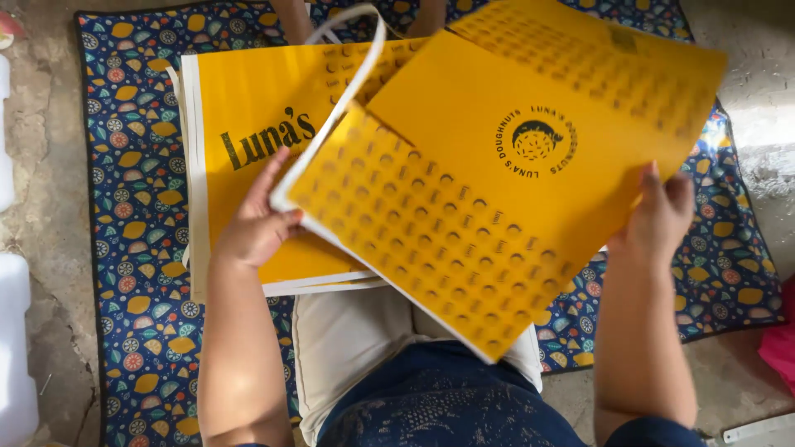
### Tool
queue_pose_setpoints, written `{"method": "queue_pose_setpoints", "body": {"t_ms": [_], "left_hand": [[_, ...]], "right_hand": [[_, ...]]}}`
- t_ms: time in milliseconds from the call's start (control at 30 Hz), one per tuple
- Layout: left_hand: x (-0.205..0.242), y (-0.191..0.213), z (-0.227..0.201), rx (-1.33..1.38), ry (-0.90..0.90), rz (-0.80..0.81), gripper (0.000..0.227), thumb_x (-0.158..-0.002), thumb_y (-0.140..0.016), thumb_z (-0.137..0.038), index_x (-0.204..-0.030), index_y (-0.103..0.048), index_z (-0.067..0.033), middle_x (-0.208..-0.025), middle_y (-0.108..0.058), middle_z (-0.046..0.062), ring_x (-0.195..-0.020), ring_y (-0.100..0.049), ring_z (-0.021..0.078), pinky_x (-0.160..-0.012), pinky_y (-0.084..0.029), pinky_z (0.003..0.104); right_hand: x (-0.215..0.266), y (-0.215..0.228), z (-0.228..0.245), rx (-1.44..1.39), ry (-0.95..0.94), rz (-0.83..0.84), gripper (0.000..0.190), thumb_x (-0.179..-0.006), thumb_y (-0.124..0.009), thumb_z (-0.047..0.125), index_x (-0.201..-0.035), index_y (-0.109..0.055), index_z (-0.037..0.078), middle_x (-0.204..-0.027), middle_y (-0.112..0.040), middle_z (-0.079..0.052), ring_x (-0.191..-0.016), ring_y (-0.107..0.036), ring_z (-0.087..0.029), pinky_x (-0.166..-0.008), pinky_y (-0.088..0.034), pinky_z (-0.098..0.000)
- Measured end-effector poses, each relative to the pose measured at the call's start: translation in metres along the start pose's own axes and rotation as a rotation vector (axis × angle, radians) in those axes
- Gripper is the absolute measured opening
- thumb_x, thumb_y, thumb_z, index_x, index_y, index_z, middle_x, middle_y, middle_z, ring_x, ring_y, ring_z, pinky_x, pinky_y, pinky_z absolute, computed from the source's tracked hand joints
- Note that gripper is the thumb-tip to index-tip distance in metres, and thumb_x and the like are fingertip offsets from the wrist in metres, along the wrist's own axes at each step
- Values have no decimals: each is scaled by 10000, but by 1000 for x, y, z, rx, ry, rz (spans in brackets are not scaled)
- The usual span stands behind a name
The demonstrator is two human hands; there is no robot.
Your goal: Peeling adhesive strips and stacking paper bags in a workshop environment
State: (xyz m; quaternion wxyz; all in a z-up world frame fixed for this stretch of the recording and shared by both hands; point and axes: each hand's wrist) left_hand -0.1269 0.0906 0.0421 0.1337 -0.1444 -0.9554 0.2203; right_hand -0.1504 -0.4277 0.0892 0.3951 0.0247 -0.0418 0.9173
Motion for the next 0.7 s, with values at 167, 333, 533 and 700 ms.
{"method": "queue_pose_setpoints", "body": {"t_ms": [167, 333, 533, 700], "left_hand": [[-25, -23, -2, 27, 0, -253, 918, -870, -696, 48, -1623, -241, -214, -1134, -574, 156, -926, -675, 244, -749, -629, 379], [-47, -19, 19, -448, -60, -515, 830, -877, -709, 124, -1576, -304, -67, -1130, -645, 233, -813, -732, 213, -602, -681, 294], [-51, -9, 18, -595, -83, -530, 701, -880, -681, 123, -1516, -410, 10, -1075, -697, 228, -730, -716, 191, -514, -620, 261], [-55, -17, 9, -637, -104, -456, 742, -839, -713, 121, -1514, -452, -47, -1104, -706, 223, -776, -745, 249, -553, -644, 336]], "right_hand": [[57, -5, -45, -104, -113, -92, 164, -1035, -660, 134, -1114, -516, 145, -1079, -630, 4, -963, -703, -150, -831, -632, -314], [99, -8, -60, -151, -82, 112, 332, -1020, -680, 42, -1285, -496, 120, -1173, -613, -50, -1088, -709, -262, -888, -625, -496], [90, 21, -85, 0, -8, -41, 456, -1011, -667, -8, -1363, -384, 61, -1214, -442, -108, -1116, -568, -266, -774, -499, -316], [69, 13, -50, 311, 691, 22, 390, -1120, -656, -9, -1393, -395, 89, -1430, -335, -94, -1392, -287, -279, -1059, -184, -624]]}}
Point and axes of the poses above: each hand's wrist, its own x-axis away from the middle knuckle, its own y-axis out of the back of the hand, z = x × y
